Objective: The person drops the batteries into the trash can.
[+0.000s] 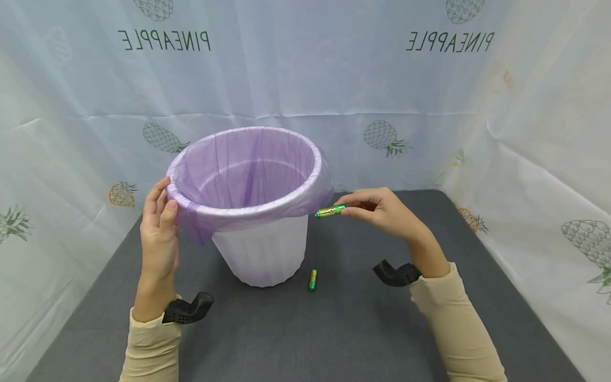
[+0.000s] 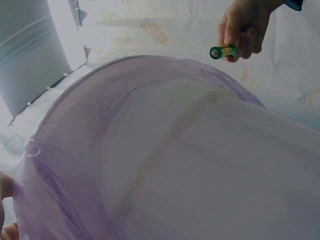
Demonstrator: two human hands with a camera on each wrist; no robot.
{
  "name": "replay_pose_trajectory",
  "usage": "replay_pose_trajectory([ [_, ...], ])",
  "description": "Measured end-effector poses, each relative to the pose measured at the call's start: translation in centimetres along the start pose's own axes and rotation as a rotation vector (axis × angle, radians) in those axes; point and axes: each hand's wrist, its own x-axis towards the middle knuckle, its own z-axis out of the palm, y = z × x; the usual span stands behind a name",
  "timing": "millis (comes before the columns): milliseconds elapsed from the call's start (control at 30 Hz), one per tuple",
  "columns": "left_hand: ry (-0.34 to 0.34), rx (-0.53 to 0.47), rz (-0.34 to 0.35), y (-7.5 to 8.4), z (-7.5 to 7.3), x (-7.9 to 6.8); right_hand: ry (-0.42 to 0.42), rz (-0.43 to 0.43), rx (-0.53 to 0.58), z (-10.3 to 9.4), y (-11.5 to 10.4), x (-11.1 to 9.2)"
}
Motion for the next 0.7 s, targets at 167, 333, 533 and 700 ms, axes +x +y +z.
replay_pose_trajectory([
  [167,0.006,0.004,-0.002,0.0,0.0,0.0,0.003,-0.015,0.008,-0.2,-0.2,0.4],
  [333,0.006,0.014,-0.003,0.1,0.0,-0.1,0.004,-0.037,0.023,-0.3,-0.4,0.7],
  [533,0.009,0.022,-0.013,0.2,0.0,-0.2,0.028,-0.043,0.041,-0.3,-0.9,1.0],
  [700,0.010,0.026,-0.013,0.3,0.0,-0.1,0.050,-0.069,0.045,-0.4,-1.1,1.2],
])
